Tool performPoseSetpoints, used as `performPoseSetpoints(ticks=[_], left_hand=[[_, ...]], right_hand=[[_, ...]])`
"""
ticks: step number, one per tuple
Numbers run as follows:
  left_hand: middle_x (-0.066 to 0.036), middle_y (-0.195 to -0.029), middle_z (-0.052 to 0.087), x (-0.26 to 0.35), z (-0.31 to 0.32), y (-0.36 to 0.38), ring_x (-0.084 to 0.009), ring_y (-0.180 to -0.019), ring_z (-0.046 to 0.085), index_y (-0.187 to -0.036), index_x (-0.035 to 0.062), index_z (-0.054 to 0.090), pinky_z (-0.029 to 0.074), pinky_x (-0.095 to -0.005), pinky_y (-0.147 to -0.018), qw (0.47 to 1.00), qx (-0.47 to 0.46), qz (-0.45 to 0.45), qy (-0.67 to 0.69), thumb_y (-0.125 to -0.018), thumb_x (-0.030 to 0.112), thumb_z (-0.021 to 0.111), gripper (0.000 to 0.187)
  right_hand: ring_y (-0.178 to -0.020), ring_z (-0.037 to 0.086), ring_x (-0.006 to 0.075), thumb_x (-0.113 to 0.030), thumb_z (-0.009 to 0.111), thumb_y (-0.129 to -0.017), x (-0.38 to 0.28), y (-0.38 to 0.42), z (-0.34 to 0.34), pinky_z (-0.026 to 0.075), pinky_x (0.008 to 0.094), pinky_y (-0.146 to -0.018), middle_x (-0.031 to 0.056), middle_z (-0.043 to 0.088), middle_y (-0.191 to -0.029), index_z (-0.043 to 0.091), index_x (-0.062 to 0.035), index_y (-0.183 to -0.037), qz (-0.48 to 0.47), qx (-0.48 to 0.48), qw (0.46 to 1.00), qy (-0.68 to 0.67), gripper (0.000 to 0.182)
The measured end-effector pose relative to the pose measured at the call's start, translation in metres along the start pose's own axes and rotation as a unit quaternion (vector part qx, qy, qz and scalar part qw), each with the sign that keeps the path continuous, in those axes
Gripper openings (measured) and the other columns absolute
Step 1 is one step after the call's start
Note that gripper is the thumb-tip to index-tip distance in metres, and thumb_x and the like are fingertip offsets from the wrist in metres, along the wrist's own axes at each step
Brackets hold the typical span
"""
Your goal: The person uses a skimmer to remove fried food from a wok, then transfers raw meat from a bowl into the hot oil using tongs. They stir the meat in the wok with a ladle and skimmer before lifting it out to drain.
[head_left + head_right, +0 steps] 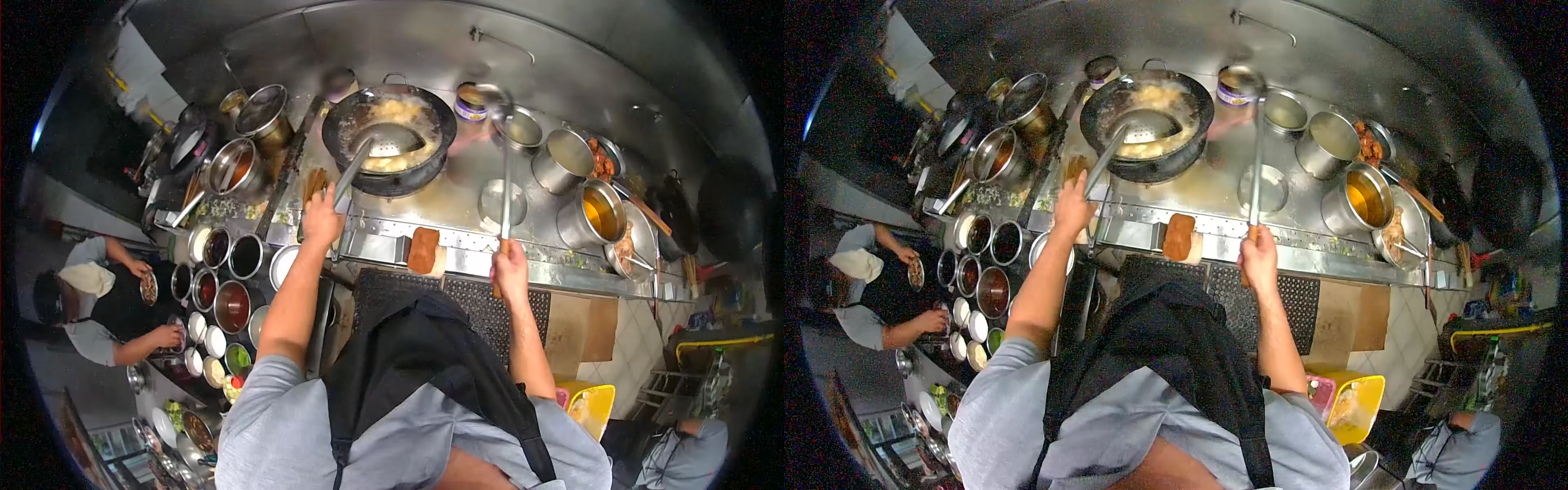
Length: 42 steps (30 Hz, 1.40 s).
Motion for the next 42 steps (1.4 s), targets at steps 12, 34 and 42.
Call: performPoseSetpoints(ticks=[12,34,42], left_hand=[[-0.023,-0.109,0.06,-0.055,0.027,-0.089,-0.0396,-0.095,0.063,-0.143,0.0166,0.038,0.051,-0.0478,-0.084,0.992,-0.103,0.072,0.0,-0.085,0.013,0.048,0.059],[-0.003,-0.075,0.055,-0.02,0.032,-0.057,-0.0087,-0.052,0.047,-0.093,0.0051,0.045,0.035,-0.0208,-0.036,0.554,-0.392,-0.299,0.671,-0.091,0.011,0.051,0.009],[-0.006,-0.077,0.054,0.008,0.024,-0.037,-0.0084,-0.053,0.047,-0.09,0.001,0.043,0.035,-0.0195,-0.038,0.35,-0.393,-0.353,0.773,-0.091,0.015,0.051,0.017]], right_hand=[[-0.048,0.053,0.0127,-0.009,0.049,-0.082,0.005,-0.075,0.113,0.041,0.0293,-0.042,0.0042,0.055,-0.064,0.054,0.0005,-0.095,0.087,-0.054,0.99,0.098,0.017],[-0.051,0.048,0.01,-0.01,0.05,-0.091,-0.009,-0.054,0.153,0.042,0.0261,-0.043,0.0016,0.053,-0.068,0.053,-0.0029,-0.101,0.263,-0.126,0.932,-0.217,0.013],[-0.051,0.049,0.0117,-0.009,0.049,-0.09,-0.033,-0.035,0.157,0.041,0.0263,-0.043,0.0023,0.053,-0.07,0.049,-0.0025,-0.105,0.228,-0.166,0.941,-0.187,0.016]])
Point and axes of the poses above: each hand's wrist, its own y-axis away from the middle knuckle, its own z-axis out of the palm, x = y × z, the point moved 5 cm from there along -y, towards the middle knuckle
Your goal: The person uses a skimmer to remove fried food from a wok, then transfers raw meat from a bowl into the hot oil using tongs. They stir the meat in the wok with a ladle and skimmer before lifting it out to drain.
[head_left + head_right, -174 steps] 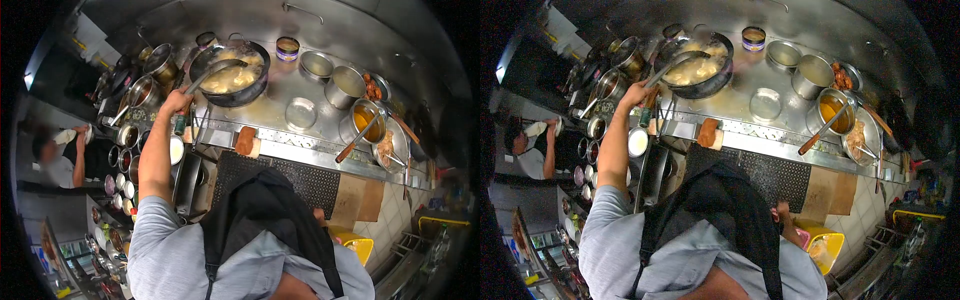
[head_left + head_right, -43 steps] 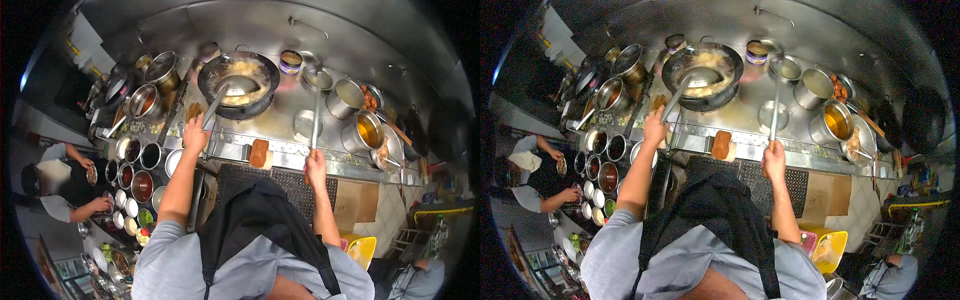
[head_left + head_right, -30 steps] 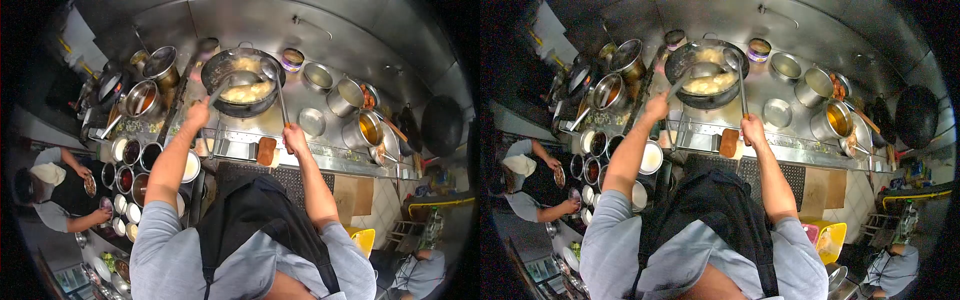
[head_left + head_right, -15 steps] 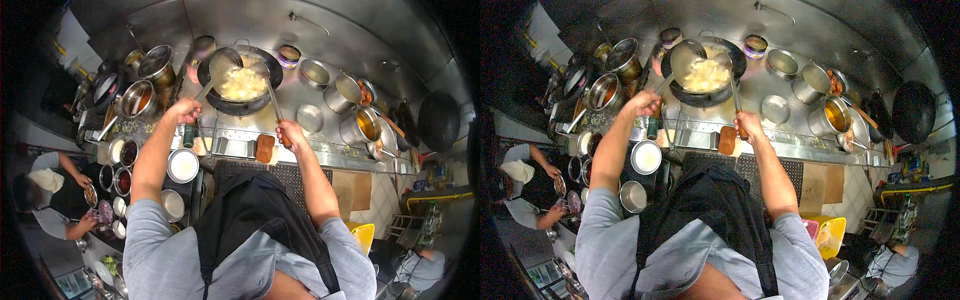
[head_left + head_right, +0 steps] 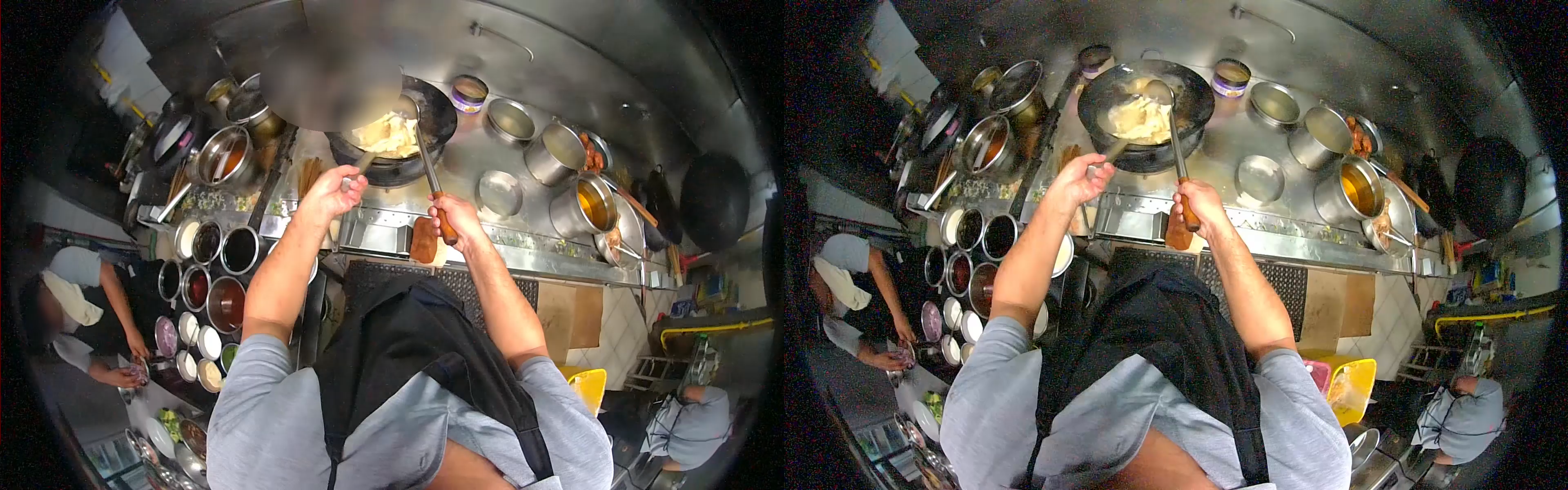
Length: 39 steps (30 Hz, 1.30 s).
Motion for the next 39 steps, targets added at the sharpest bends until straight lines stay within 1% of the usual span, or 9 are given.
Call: performPoseSetpoints(ticks=[7,11,14,17,23,27,31,33,39], left_hand=[[-0.007,-0.078,0.053,-0.025,0.007,0.003,-0.0108,-0.054,0.048,-0.091,-0.0005,0.042,0.036,-0.0193,-0.038,0.993,-0.057,0.043,0.095,-0.09,0.013,0.053,0.017],[-0.007,-0.077,0.054,-0.039,0.0,0.0,-0.0116,-0.057,0.047,-0.095,0.0007,0.043,0.035,-0.0215,-0.041,0.99,-0.078,0.073,0.092,-0.087,0.011,0.055,0.018],[-0.007,-0.077,0.054,-0.045,0.002,0.0,-0.0119,-0.057,0.047,-0.093,0.0003,0.044,0.035,-0.0217,-0.041,0.985,-0.121,0.062,0.107,-0.088,0.011,0.055,0.017],[-0.007,-0.08,0.053,-0.047,0.008,0.012,-0.0109,-0.057,0.046,-0.092,0.0004,0.041,0.034,-0.0204,-0.039,0.983,-0.11,0.099,0.11,-0.089,0.01,0.053,0.015],[-0.007,-0.079,0.054,-0.044,0.014,0.01,-0.0103,-0.056,0.045,-0.091,0.0009,0.044,0.034,-0.0208,-0.04,0.992,-0.083,0.086,0.036,-0.089,0.011,0.055,0.016],[-0.007,-0.08,0.055,-0.042,0.002,0.011,-0.0098,-0.056,0.044,-0.09,0.0026,0.045,0.033,-0.0209,-0.04,0.994,-0.043,0.104,0.009,-0.088,0.011,0.056,0.015],[-0.007,-0.08,0.055,-0.036,-0.003,0.013,-0.0093,-0.056,0.044,-0.092,0.0037,0.044,0.033,-0.0202,-0.039,0.994,-0.051,0.098,-0.019,-0.089,0.011,0.056,0.015],[-0.007,-0.08,0.055,-0.038,-0.008,0.014,-0.0091,-0.056,0.044,-0.093,0.004,0.044,0.033,-0.0198,-0.039,0.994,-0.031,0.1,-0.044,-0.089,0.012,0.056,0.015],[-0.006,-0.077,0.054,-0.028,-0.018,0.028,-0.0097,-0.053,0.044,-0.089,0.0029,0.047,0.031,-0.0203,-0.037,0.994,-0.059,0.047,-0.082,-0.089,0.011,0.054,0.011]], right_hand=[[-0.049,0.05,0.0109,-0.007,0.047,-0.086,-0.01,0.012,-0.001,0.042,0.0267,-0.043,0.0022,0.053,-0.069,0.05,-0.0021,-0.097,-0.075,-0.007,0.966,0.246,0.012],[-0.048,0.05,0.0105,-0.007,0.047,-0.086,-0.009,0.018,-0.015,0.042,0.0271,-0.043,0.0018,0.053,-0.068,0.052,-0.0015,-0.098,-0.097,-0.047,0.957,0.271,0.014],[-0.048,0.052,0.011,-0.007,0.047,-0.086,-0.013,0.034,-0.018,0.043,0.0274,-0.043,0.0032,0.054,-0.067,0.052,0.0007,-0.108,-0.12,-0.049,0.944,0.303,0.024],[-0.045,0.054,0.0135,-0.005,0.047,-0.085,-0.01,0.055,-0.021,0.044,0.0279,-0.042,0.0065,0.057,-0.067,0.048,0.0028,-0.123,-0.172,0.021,0.912,0.372,0.039],[-0.044,0.048,0.0102,-0.002,0.046,-0.084,0.016,0.048,-0.026,0.04,0.0258,-0.041,0.0002,0.049,-0.064,0.051,-0.0008,-0.111,-0.096,-0.049,0.944,0.313,0.028],[-0.044,0.051,0.0112,-0.003,0.047,-0.085,-0.003,0.084,-0.011,0.042,0.0274,-0.041,0.0032,0.052,-0.064,0.049,0.001,-0.122,-0.163,0.002,0.922,0.352,0.037],[-0.045,0.053,0.0116,-0.005,0.049,-0.085,0.011,0.096,-0.035,0.045,0.0282,-0.043,0.0039,0.054,-0.064,0.048,-0.0014,-0.131,-0.088,-0.038,0.951,0.295,0.046],[-0.046,0.054,0.0122,-0.006,0.049,-0.084,0.006,0.076,-0.04,0.046,0.0291,-0.045,0.004,0.055,-0.064,0.05,-0.0012,-0.128,-0.098,-0.004,0.897,0.43,0.044],[-0.046,0.056,0.015,-0.008,0.051,-0.084,-0.011,0.078,-0.027,0.047,0.031,-0.047,0.0073,0.056,-0.066,0.051,-0.0037,-0.126,-0.143,0.068,0.888,0.432,0.042]])
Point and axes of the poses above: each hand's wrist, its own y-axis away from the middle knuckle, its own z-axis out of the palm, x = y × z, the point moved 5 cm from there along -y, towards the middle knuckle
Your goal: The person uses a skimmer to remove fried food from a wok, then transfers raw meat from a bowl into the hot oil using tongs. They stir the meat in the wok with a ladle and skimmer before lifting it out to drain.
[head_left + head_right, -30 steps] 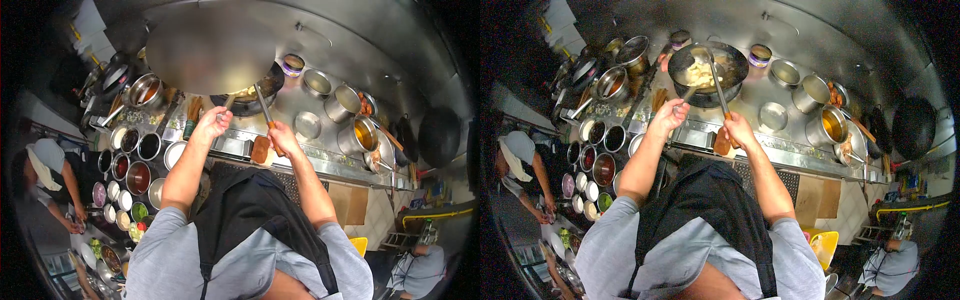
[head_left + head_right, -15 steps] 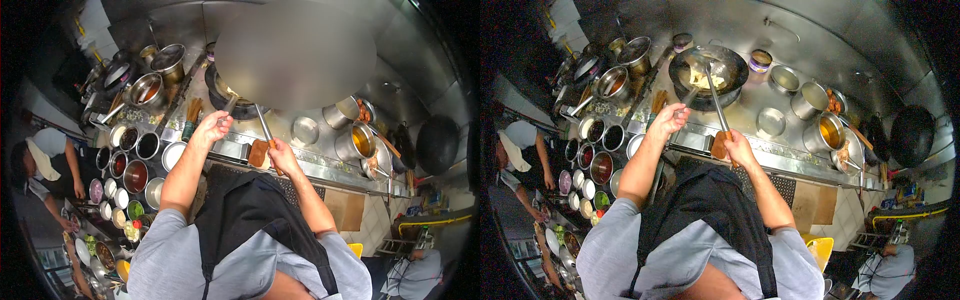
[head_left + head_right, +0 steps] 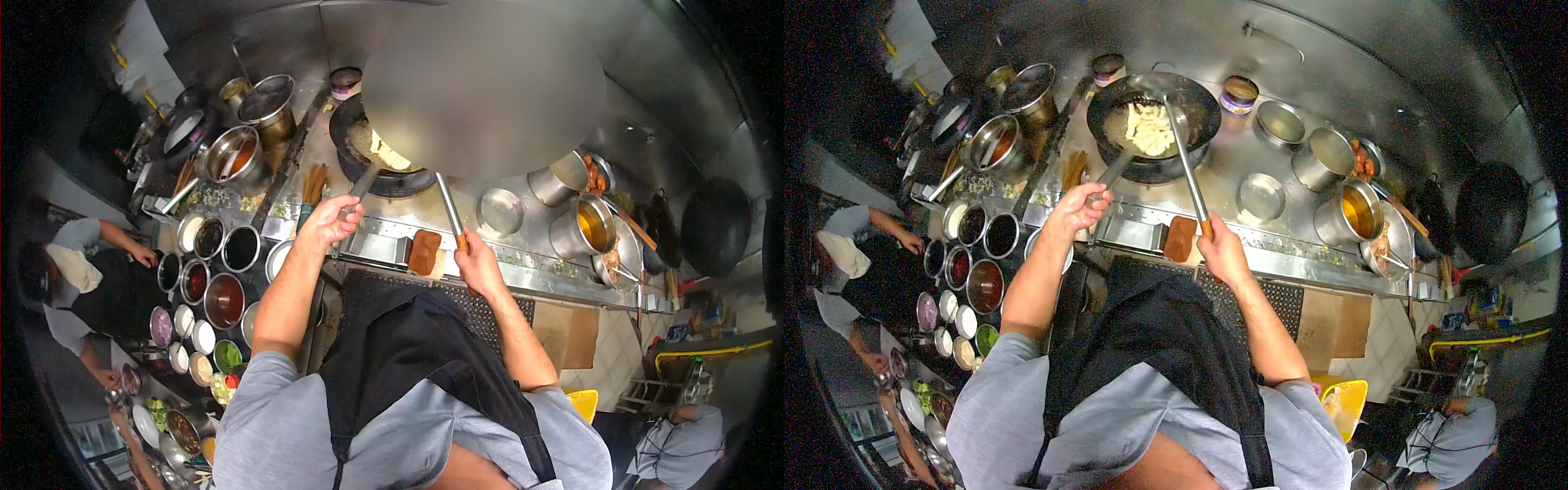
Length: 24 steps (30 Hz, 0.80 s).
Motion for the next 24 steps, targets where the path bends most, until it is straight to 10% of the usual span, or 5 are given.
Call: performPoseSetpoints(ticks=[2,6,24], left_hand=[[-0.006,-0.076,0.053,-0.001,-0.002,-0.003,-0.0096,-0.053,0.043,-0.089,0.0028,0.047,0.03,-0.0197,-0.036,0.999,0.011,0.026,0.018,-0.089,0.011,0.054,0.011],[-0.004,-0.078,0.053,0.007,0.002,-0.007,-0.0069,-0.053,0.044,-0.09,0.0028,0.046,0.031,-0.0179,-0.035,0.998,0.026,0.045,-0.019,-0.09,0.013,0.054,0.013],[-0.002,-0.075,0.052,0.062,-0.036,-0.001,-0.007,-0.049,0.043,-0.117,0.0117,0.047,0.03,-0.0194,-0.036,0.965,0.053,0.035,-0.253,-0.086,0.006,0.055,0.033]], right_hand=[[-0.047,0.056,0.0158,-0.009,0.052,-0.084,0.003,-0.015,0.003,0.047,0.0316,-0.046,0.0089,0.057,-0.067,0.052,-0.0042,-0.125,-0.093,0.071,0.992,0.039,0.041],[-0.043,0.05,0.0117,-0.005,0.048,-0.086,0.025,-0.043,0.033,0.042,0.0274,-0.042,0.0033,0.054,-0.063,0.052,-0.0019,-0.124,0.043,-0.077,0.983,-0.162,0.038],[-0.044,0.048,0.0103,-0.001,0.047,-0.086,0.024,0.017,-0.015,0.042,0.0256,-0.042,0.0015,0.052,-0.068,0.045,-0.0002,-0.133,0.045,-0.002,0.993,-0.109,0.046]])
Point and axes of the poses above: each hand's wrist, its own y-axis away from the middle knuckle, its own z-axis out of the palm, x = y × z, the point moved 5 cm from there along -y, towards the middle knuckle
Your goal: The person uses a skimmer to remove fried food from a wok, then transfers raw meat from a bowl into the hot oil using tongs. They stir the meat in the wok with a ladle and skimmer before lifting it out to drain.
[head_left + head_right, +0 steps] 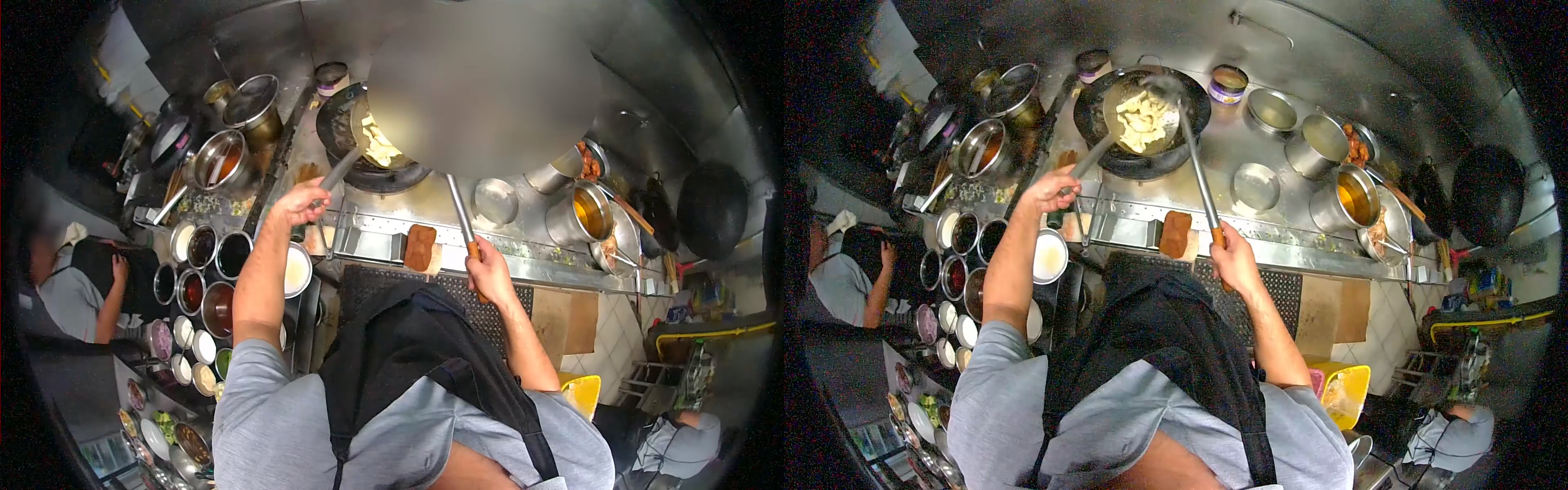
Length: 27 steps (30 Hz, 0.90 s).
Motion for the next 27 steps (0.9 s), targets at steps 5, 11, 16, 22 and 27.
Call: performPoseSetpoints(ticks=[5,11,16,22,27], left_hand=[[0.001,-0.071,0.049,0.019,-0.012,-0.003,-0.005,-0.046,0.042,-0.144,0.0172,0.036,0.029,-0.02,-0.036,0.984,0.058,0.019,-0.165,-0.082,0.004,0.056,0.066],[-0.014,-0.087,0.065,0.023,-0.022,-0.006,-0.0242,-0.07,0.064,-0.143,0.0164,0.041,0.05,-0.037,-0.062,0.805,0.181,0.236,-0.514,-0.078,0.0,0.055,0.069],[-0.021,-0.1,0.062,-0.005,0.006,0.017,-0.0398,-0.095,0.061,-0.139,0.0252,0.045,0.049,-0.0462,-0.082,0.716,0.271,0.195,-0.613,-0.077,0.001,0.055,0.067],[-0.021,-0.097,0.057,-0.044,0.027,0.015,-0.0394,-0.085,0.062,-0.139,0.0243,0.045,0.05,-0.0486,-0.074,0.66,0.358,0.154,-0.642,-0.078,0.004,0.057,0.065],[-0.021,-0.102,0.055,-0.049,0.032,0.006,-0.0389,-0.089,0.062,-0.142,0.0236,0.04,0.051,-0.0476,-0.076,0.673,0.364,0.138,-0.629,-0.083,0.017,0.066,0.065]], right_hand=[[-0.043,0.047,0.0099,0.0,0.045,-0.089,-0.007,0.011,-0.018,0.042,0.0242,-0.042,0.0005,0.051,-0.068,0.042,0.0003,-0.134,-0.028,0.063,0.997,-0.043,0.045],[-0.044,0.049,0.0106,0.001,0.045,-0.088,0.008,0.02,-0.033,0.042,0.0256,-0.042,0.0011,0.051,-0.065,0.042,-0.0018,-0.135,-0.029,0.087,0.994,-0.064,0.047],[-0.046,0.049,0.0104,0.001,0.045,-0.087,0.012,0.027,-0.036,0.042,0.0254,-0.043,0.0011,0.051,-0.064,0.042,-0.0005,-0.135,-0.025,0.098,0.993,-0.053,0.047],[-0.046,0.049,0.0103,0.001,0.045,-0.087,0.015,0.024,-0.034,0.041,0.0251,-0.043,0.0004,0.05,-0.063,0.044,-0.0006,-0.134,-0.016,0.083,0.994,-0.064,0.047],[-0.045,0.049,0.0103,0.0,0.046,-0.086,0.012,0.015,-0.029,0.042,0.0254,-0.043,0.001,0.051,-0.063,0.045,-0.0008,-0.134,-0.014,0.071,0.996,-0.058,0.047]])
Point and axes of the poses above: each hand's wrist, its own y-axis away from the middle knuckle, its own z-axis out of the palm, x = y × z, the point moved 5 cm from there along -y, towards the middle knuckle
